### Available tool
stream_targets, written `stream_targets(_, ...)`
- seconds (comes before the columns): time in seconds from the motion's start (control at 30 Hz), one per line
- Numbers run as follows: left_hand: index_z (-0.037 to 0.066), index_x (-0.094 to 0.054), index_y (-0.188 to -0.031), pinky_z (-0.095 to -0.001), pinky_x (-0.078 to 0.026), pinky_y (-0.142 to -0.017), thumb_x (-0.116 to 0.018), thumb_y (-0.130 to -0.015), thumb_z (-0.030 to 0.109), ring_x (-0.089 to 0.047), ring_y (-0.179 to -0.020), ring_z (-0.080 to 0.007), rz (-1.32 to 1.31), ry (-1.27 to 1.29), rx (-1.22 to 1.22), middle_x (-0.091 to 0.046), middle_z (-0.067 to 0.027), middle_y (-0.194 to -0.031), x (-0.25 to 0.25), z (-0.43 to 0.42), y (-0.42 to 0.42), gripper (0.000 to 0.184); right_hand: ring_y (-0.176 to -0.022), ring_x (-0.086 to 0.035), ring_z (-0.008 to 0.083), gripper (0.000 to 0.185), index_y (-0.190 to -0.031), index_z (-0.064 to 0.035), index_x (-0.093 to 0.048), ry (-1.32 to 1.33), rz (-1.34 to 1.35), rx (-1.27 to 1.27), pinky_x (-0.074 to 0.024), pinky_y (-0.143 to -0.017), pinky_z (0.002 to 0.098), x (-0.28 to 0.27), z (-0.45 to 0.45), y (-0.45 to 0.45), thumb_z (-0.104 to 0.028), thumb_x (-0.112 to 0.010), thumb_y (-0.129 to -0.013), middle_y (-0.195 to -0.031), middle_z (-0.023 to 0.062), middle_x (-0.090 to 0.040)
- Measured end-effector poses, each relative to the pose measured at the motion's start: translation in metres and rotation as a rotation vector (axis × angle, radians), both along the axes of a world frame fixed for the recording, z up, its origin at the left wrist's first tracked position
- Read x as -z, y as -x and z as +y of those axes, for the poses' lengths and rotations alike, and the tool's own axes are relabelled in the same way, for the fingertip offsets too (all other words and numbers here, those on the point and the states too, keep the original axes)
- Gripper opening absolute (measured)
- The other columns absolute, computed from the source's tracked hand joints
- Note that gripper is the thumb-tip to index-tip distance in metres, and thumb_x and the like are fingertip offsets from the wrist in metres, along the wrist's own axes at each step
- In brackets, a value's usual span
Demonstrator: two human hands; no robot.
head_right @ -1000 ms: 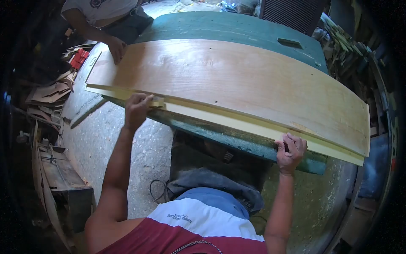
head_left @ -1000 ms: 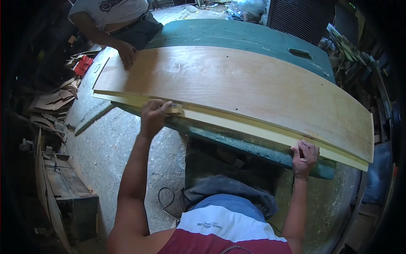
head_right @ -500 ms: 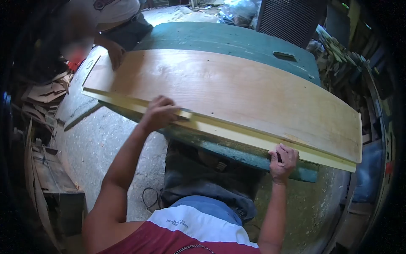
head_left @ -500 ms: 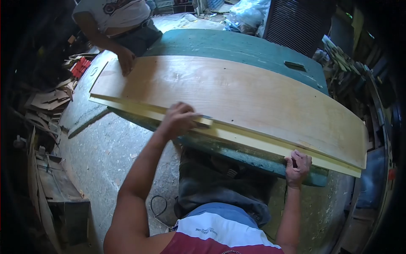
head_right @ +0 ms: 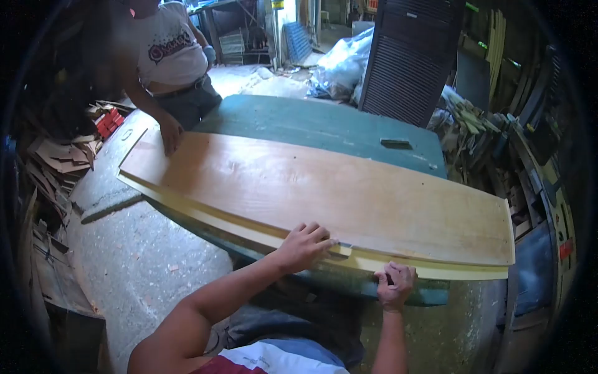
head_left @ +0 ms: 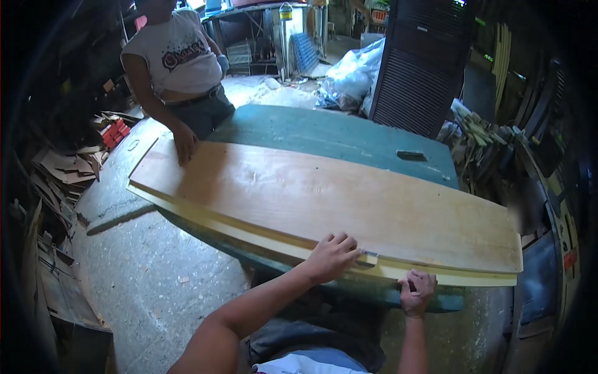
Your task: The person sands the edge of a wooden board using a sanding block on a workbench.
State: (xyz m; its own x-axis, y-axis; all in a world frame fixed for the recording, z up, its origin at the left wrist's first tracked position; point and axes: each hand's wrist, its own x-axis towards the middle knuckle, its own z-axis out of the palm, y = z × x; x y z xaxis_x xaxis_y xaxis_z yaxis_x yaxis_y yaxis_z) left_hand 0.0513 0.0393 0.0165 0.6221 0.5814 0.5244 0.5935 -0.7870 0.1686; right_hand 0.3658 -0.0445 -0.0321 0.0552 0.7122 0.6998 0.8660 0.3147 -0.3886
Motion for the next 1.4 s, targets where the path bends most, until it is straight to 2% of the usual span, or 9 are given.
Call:
stream_targets(0.33, 0.022, -0.074, -0.122, -0.0403, -0.054, -0.084, -0.084, -0.073, 0.025, -0.064, -0.098, -0.0262, 0.077, -0.053, -0.026, -0.066, -0.005, -0.107, 0.011, 0.022, 0.164, 0.05, -0.09, -0.062, 0.0327, 0.024, -0.086, -0.0133, -0.074, -0.023, 0.01, -0.004, -0.0478, -0.084, 0.0467, 0.004, 0.001, 0.003, -0.014, -0.087, -0.064, -0.094, 0.0064, -0.071)
stream_targets(0.43, 0.021, -0.072, -0.127, -0.0393, -0.054, -0.081, -0.083, -0.074, 0.023, -0.063, -0.096, -0.0246, -0.082, -0.196, 0.151, -0.064, -0.0046, -0.105, 0.018, 0.023, 0.08, 0.054, -0.091, -0.062, 0.0329, 0.024, -0.084, -0.014, -0.071, -0.028, -0.051, 0.011, -0.047, -0.085, 0.0474, 0.006, 0.005, 0.0, -0.015, -0.086, -0.065, -0.094, 0.006, -0.07)
stream_targets(0.57, 0.013, -0.07, -0.127, -0.042, -0.049, -0.088, -0.07, -0.083, 0.024, -0.058, -0.109, -0.0276, -0.048, -0.166, 0.126, -0.06, -0.0083, -0.113, 0.025, 0.01, -0.046, 0.045, -0.091, -0.063, 0.0325, 0.02, -0.083, -0.0141, -0.07, -0.035, -0.045, -0.021, -0.0474, -0.085, 0.0466, 0.006, 0.006, -0.002, -0.013, -0.084, -0.068, -0.095, 0.0067, -0.071)
stream_targets(0.7, 0.014, -0.069, -0.131, -0.041, -0.048, -0.089, -0.069, -0.085, 0.023, -0.058, -0.108, -0.027, -0.017, -0.055, 0.143, -0.06, -0.0085, -0.113, 0.014, 0.007, -0.06, 0.047, -0.088, -0.064, 0.0322, 0.016, -0.083, -0.0131, -0.073, -0.05, -0.069, 0.013, -0.0497, -0.082, 0.0445, 0.014, 0.004, -0.005, -0.009, -0.083, -0.072, -0.093, 0.0085, -0.072)
stream_targets(0.8, 0.018, -0.07, -0.131, -0.0404, -0.05, -0.089, -0.075, -0.088, 0.026, -0.06, -0.106, -0.0261, -0.034, -0.094, 0.141, -0.063, -0.0074, -0.114, 0.014, 0.018, 0.02, 0.044, -0.086, -0.063, 0.0327, 0.015, -0.082, -0.0132, -0.073, -0.049, -0.001, -0.015, -0.0499, -0.082, 0.045, 0.006, 0.002, -0.002, -0.012, -0.083, -0.072, -0.092, 0.0089, -0.072)
stream_targets(0.93, 0.022, -0.072, -0.124, -0.0414, -0.053, -0.084, -0.084, -0.073, 0.023, -0.062, -0.101, -0.0258, 0.004, -0.045, 0.047, -0.064, -0.0048, -0.107, 0.002, 0.02, 0.14, 0.052, -0.089, -0.062, 0.0319, 0.016, -0.08, -0.014, -0.071, -0.033, 0.013, -0.017, -0.0478, -0.085, 0.046, 0.005, 0.003, 0.0, -0.017, -0.085, -0.071, -0.091, 0.0086, -0.07)
stream_targets(1.03, 0.02, -0.072, -0.123, -0.0413, -0.053, -0.083, -0.082, -0.075, 0.022, -0.062, -0.1, -0.0259, 0.001, -0.069, 0.071, -0.063, -0.0055, -0.106, -0.002, 0.019, 0.139, 0.049, -0.088, -0.062, 0.0321, 0.015, -0.077, -0.0151, -0.071, -0.021, -0.008, -0.005, -0.0469, -0.085, 0.0469, 0.008, 0.004, -0.001, -0.017, -0.084, -0.069, -0.09, 0.0086, -0.071)
stream_targets(1.3, 0.009, -0.069, -0.124, -0.0422, -0.05, -0.086, -0.068, -0.083, 0.023, -0.059, -0.109, -0.0295, -0.108, -0.114, 0.135, -0.061, -0.0107, -0.112, 0.021, 0.005, -0.072, 0.043, -0.089, -0.062, 0.0315, 0.015, -0.079, -0.0121, -0.068, -0.015, -0.032, -0.024, -0.0464, -0.089, 0.0449, 0.011, 0.005, -0.004, -0.012, -0.081, -0.073, -0.092, 0.0097, -0.07)
stream_targets(1.4, 0.009, -0.069, -0.121, -0.0431, -0.049, -0.086, -0.069, -0.083, 0.023, -0.059, -0.108, -0.0297, -0.112, 0.012, 0.147, -0.061, -0.0112, -0.112, 0.017, 0.004, -0.085, 0.04, -0.089, -0.062, 0.0311, 0.016, -0.08, -0.0133, -0.068, 0.003, -0.037, -0.004, -0.0473, -0.085, 0.0454, 0.016, 0.005, -0.012, -0.016, -0.083, -0.074, -0.093, 0.0088, -0.071)
